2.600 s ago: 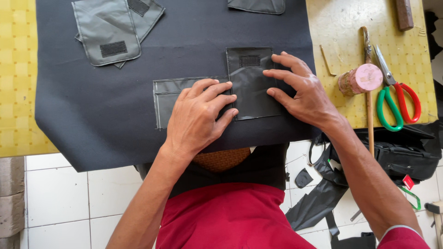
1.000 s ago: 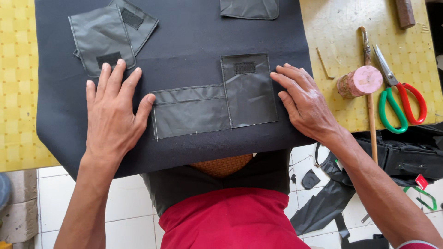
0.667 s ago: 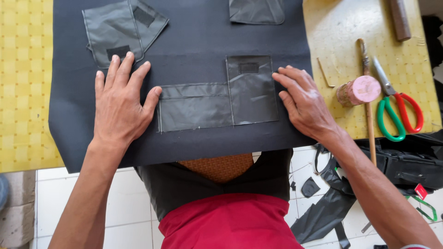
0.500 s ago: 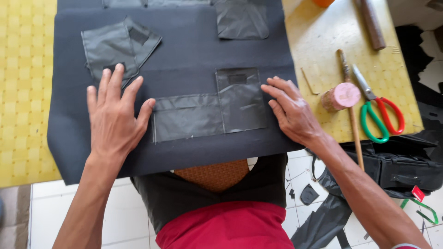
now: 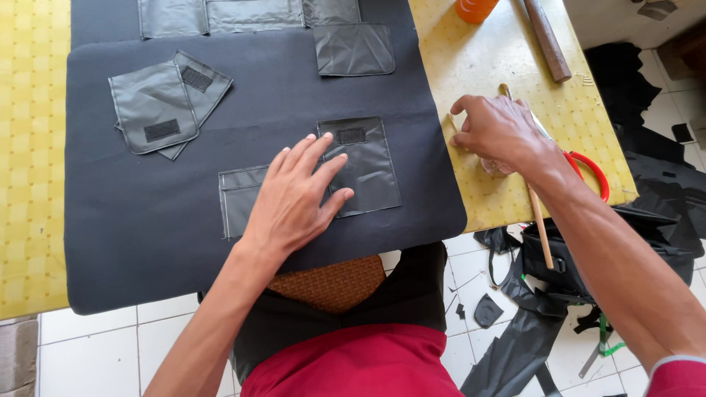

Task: The person aligns a small black pouch on a larger black fabric sheet, uses a ruler and marking tool to draw lines, and applies adhesive with a brush along the marked edges. The person then places another pouch piece onto the adhesive.

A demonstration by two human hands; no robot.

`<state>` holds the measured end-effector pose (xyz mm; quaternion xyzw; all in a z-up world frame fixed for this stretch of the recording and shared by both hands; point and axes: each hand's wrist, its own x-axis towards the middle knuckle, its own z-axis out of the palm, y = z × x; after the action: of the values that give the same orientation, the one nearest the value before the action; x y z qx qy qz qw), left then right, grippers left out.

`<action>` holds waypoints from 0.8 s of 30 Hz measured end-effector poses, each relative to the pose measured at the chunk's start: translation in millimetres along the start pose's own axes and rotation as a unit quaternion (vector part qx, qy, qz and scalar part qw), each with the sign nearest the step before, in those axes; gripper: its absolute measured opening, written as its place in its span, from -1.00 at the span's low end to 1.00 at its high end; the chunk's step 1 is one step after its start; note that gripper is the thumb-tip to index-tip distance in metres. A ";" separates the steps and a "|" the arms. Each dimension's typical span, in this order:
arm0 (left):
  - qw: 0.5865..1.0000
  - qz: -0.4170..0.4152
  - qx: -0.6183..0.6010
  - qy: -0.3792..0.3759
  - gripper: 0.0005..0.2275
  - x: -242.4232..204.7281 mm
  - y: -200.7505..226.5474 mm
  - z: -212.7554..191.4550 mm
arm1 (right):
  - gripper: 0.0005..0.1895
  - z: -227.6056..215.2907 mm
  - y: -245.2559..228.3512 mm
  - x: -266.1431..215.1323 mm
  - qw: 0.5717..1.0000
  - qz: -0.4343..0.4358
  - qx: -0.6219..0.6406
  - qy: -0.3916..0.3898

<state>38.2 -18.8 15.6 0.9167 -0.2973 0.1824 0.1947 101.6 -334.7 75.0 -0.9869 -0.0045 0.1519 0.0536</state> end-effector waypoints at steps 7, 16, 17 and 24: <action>0.999 -0.010 0.005 -0.033 -0.60 -8.5 0.8 7.9 | -0.61 5.4 -2.2 5.2 0.999 0.044 0.021 -0.008; 1.000 0.018 -0.005 -0.010 -0.66 0.5 8.0 -10.1 | -0.67 -65.8 1.0 -31.9 0.934 0.024 0.326 0.146; 1.000 0.018 -0.002 -0.008 -0.66 0.8 8.0 -10.2 | -0.70 -70.4 22.8 -27.5 0.917 0.011 0.343 0.202; 1.000 0.010 -0.010 -0.012 -0.66 1.4 7.6 -10.9 | -0.43 -76.4 51.6 -83.0 0.941 0.028 0.208 0.266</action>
<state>32.1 -20.0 27.5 0.9137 -0.3109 0.1704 0.1985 45.0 -396.1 166.7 -0.9581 0.0687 -0.1173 0.2522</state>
